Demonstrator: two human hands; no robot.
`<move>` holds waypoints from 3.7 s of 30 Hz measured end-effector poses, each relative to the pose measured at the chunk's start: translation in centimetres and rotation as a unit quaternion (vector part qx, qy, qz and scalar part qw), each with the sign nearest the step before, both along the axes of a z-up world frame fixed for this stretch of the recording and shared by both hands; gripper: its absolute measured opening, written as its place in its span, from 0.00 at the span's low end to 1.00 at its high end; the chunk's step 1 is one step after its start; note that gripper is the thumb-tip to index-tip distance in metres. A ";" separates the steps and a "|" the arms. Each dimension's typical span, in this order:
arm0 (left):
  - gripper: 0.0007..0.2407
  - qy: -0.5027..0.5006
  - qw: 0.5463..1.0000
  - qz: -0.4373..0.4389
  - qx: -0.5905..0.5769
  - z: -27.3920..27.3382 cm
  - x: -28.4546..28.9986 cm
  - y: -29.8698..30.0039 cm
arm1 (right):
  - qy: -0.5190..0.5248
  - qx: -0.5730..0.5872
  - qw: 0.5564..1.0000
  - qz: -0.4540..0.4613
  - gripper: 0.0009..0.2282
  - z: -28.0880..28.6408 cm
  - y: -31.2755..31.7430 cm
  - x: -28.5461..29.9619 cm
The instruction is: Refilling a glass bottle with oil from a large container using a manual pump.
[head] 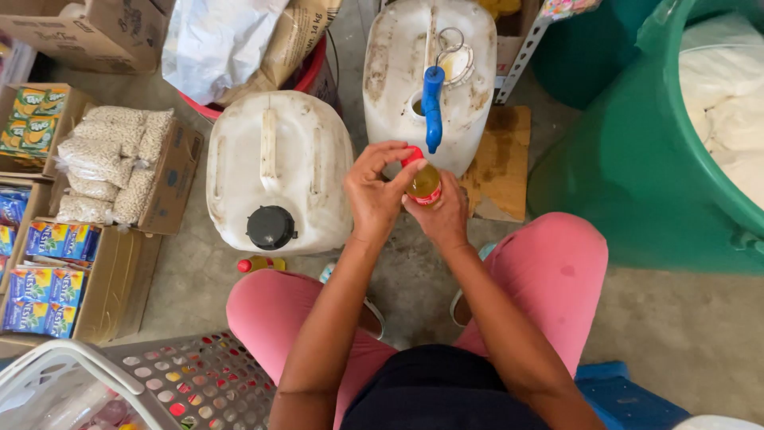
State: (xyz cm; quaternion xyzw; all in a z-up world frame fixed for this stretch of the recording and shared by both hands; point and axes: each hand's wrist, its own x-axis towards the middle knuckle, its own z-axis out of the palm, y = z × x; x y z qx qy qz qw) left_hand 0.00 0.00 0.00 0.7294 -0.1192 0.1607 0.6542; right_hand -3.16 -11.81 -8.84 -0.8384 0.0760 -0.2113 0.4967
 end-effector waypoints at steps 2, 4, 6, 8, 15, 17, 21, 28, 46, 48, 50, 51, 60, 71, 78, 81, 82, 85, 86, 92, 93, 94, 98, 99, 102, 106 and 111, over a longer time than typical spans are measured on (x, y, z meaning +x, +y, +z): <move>0.10 -0.011 1.000 0.013 -0.002 2.0 0.0 0.1 | -0.042 -0.024 0.999 0.004 0.23 2.1 0.1 -0.1; 0.10 -0.002 0.999 0.039 -0.023 4.2 -0.1 0.1 | -0.064 -0.011 0.998 0.011 0.22 4.6 0.4 -0.5; 0.10 -0.014 0.999 0.050 -0.004 6.5 -0.3 0.4 | -0.079 -0.014 0.997 0.010 0.23 6.7 0.7 -0.9; 0.11 -0.025 0.998 0.063 0.015 8.2 -0.5 0.9 | -0.094 -0.015 0.995 0.011 0.24 8.4 0.9 -1.3; 0.08 -0.058 0.990 -0.125 -0.034 10.9 -0.6 2.8 | -0.128 0.017 0.991 0.036 0.22 11.9 1.1 -1.9; 0.08 -0.062 0.983 -0.163 -0.053 11.4 -0.8 2.9 | -0.125 0.022 0.991 0.037 0.22 12.6 1.2 -2.0; 0.10 -0.065 0.976 -0.180 -0.100 11.3 -0.8 2.8 | -0.136 0.035 0.989 0.044 0.22 13.4 1.3 -2.2; 0.11 -0.079 0.975 -0.133 -0.161 10.9 -0.7 2.1 | -0.120 0.047 0.990 0.050 0.24 14.2 1.3 -1.9; 0.09 -0.110 0.994 -0.025 -0.015 13.4 -1.3 2.4 | -0.145 -0.002 0.988 0.054 0.24 15.0 1.6 -1.6; 0.10 -0.098 0.994 -0.040 -0.014 13.9 -1.2 2.6 | -0.145 0.009 0.988 0.056 0.24 14.9 1.7 -1.5; 0.11 -0.083 0.995 -0.055 -0.014 13.9 -1.3 2.9 | -0.141 0.021 0.988 0.059 0.24 14.7 1.7 -1.6; 0.11 -0.078 0.993 -0.089 -0.022 13.9 -1.2 3.0 | -0.138 0.033 0.988 0.060 0.24 14.6 1.6 -1.5; 0.13 -0.096 0.987 -0.034 0.123 15.3 -2.0 5.1 | -0.165 0.035 0.984 0.060 0.24 13.5 3.2 -1.2; 0.14 -0.092 0.967 -0.025 0.237 16.2 -3.4 6.5 | -0.151 0.032 0.986 0.069 0.25 11.7 4.8 -1.2; 0.15 -0.091 0.958 -0.041 0.268 17.7 -3.4 6.9 | -0.152 0.024 0.985 0.080 0.25 11.4 4.9 -1.2; 0.20 -0.158 0.946 -0.068 0.274 19.6 -3.7 5.9 | -0.142 0.038 0.986 0.082 0.25 11.2 4.7 -1.1; 0.21 -0.174 0.943 -0.055 0.277 20.1 -3.8 5.6 | -0.146 0.036 0.985 0.083 0.24 11.2 4.7 -1.1; 0.17 -0.080 0.946 0.043 0.311 18.2 -3.4 6.0 | -0.135 0.026 0.987 0.078 0.26 11.5 4.8 -1.1; 0.17 -0.080 0.946 0.043 0.312 17.9 -3.4 6.3 | -0.134 0.027 0.988 0.078 0.26 11.5 4.9 -1.1; 0.10 -0.036 0.946 0.007 0.322 17.5 -3.2 7.4 | -0.127 0.034 0.987 0.097 0.27 9.9 4.9 -1.3; 0.12 -0.044 0.950 -0.058 0.305 17.6 -3.0 7.5 | -0.131 0.037 0.986 0.096 0.27 9.7 4.9 -1.2; 0.15 -0.051 0.949 -0.124 0.287 17.7 -2.8 7.6 | -0.135 0.041 0.985 0.096 0.26 9.5 4.9 -1.1; 0.24 -0.124 0.927 -0.163 0.313 15.0 -1.7 5.3 | -0.150 0.042 0.982 0.110 0.26 5.5 3.5 -0.8; 0.25 -0.044 0.940 -0.136 0.309 13.3 -1.4 4.5 | -0.139 0.057 0.983 0.104 0.26 3.7 3.3 -0.7; 0.21 0.025 0.921 -0.077 0.381 6.6 0.3 3.0 | -0.122 0.057 0.987 0.088 0.26 -1.4 2.5 -0.7; 0.13 0.015 0.882 -0.083 0.463 -2.2 3.3 2.0 | -0.087 0.058 0.993 0.053 0.27 -6.5 1.3 -0.5; 0.17 0.048 0.922 -0.027 0.382 -0.8 3.9 1.0 | -0.070 0.061 0.994 0.049 0.26 -10.6 -0.1 -0.9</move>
